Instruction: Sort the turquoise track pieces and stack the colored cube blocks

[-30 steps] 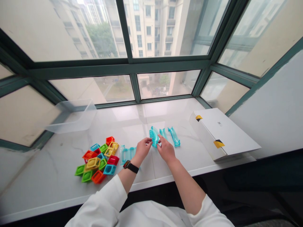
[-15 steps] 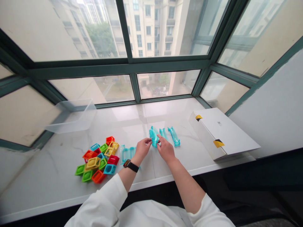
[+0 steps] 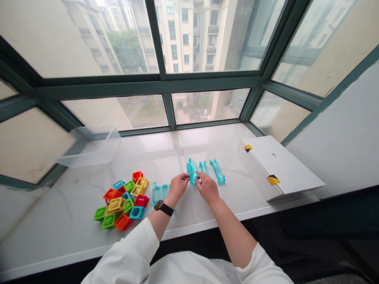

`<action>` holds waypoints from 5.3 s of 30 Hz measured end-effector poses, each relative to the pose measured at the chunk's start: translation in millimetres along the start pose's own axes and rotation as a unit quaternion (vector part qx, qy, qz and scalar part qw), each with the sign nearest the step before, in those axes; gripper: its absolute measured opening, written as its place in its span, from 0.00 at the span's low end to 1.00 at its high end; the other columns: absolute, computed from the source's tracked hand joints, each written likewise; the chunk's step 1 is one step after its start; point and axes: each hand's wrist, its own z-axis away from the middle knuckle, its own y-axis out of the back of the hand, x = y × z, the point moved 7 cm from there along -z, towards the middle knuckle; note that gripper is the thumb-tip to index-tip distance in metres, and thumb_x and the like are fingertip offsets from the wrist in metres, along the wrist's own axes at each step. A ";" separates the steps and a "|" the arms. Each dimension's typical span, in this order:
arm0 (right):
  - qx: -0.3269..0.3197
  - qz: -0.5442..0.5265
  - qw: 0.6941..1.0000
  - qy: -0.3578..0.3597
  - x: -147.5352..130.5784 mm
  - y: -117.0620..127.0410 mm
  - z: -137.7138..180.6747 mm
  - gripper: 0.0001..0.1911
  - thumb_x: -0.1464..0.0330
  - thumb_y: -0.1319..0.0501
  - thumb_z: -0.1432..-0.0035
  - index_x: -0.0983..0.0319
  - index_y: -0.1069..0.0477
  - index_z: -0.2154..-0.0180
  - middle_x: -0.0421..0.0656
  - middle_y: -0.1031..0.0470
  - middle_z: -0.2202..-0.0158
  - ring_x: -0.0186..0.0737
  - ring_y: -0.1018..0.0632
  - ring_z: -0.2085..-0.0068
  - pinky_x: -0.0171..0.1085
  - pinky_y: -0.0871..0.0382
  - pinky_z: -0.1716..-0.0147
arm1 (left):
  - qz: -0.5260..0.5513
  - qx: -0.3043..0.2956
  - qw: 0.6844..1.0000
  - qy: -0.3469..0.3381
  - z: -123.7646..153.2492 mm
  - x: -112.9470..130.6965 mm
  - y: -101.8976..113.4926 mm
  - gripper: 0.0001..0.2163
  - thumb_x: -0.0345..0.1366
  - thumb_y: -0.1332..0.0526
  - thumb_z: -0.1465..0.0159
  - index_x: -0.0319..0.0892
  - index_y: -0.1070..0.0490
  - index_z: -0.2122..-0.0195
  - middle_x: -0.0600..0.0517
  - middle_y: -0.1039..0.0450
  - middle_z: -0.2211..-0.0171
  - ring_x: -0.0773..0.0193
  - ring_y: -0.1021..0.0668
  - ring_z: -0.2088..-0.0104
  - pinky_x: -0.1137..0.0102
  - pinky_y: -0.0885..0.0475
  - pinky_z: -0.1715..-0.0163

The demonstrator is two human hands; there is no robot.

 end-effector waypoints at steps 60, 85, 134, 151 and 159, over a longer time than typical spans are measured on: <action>-0.165 0.043 0.962 0.213 -98.0 -127.1 94.2 0.26 0.58 0.32 0.37 0.52 0.26 0.38 0.50 0.37 0.29 0.62 0.44 0.26 0.64 0.51 0.28 | -0.248 0.047 0.967 -0.037 89.8 -65.6 136.9 0.17 0.33 0.40 0.32 0.40 0.25 0.43 0.40 0.21 0.49 0.47 0.21 0.47 0.54 0.28 0.43; -0.128 0.060 0.973 0.184 -98.6 -115.0 104.7 0.22 0.63 0.33 0.36 0.50 0.24 0.40 0.48 0.26 0.51 0.49 0.27 0.50 0.47 0.36 0.47 | 0.531 0.112 0.836 0.078 115.3 -3.2 168.0 0.24 0.35 0.22 0.46 0.46 0.24 0.48 0.49 0.19 0.54 0.54 0.17 0.49 0.57 0.24 0.43; -0.081 -0.279 0.956 -0.044 -152.5 29.0 43.0 0.09 0.64 0.35 0.41 0.58 0.26 0.58 0.36 0.26 0.69 0.37 0.25 0.67 0.36 0.28 0.62 | 0.289 -0.076 0.949 0.098 158.0 51.8 94.7 0.22 0.60 0.39 0.32 0.46 0.39 0.66 0.62 0.37 0.87 0.70 0.35 0.84 0.75 0.42 0.80; -0.027 -0.169 0.982 -0.079 -138.3 38.1 36.8 0.31 0.45 0.42 0.32 0.58 0.29 0.79 0.38 0.27 0.83 0.36 0.26 0.80 0.35 0.36 0.75 | 0.172 -0.119 0.973 0.095 163.4 50.1 92.6 0.18 0.56 0.40 0.32 0.48 0.40 0.66 0.62 0.35 0.87 0.66 0.34 0.84 0.73 0.40 0.77; -0.005 -0.080 0.996 -0.035 -138.6 47.1 34.2 0.34 0.44 0.46 0.30 0.58 0.31 0.82 0.40 0.30 0.85 0.37 0.29 0.79 0.36 0.43 0.76 | 0.049 -0.062 0.997 0.007 158.5 61.8 105.2 0.16 0.51 0.38 0.32 0.47 0.31 0.70 0.54 0.28 0.80 0.61 0.28 0.79 0.69 0.39 0.73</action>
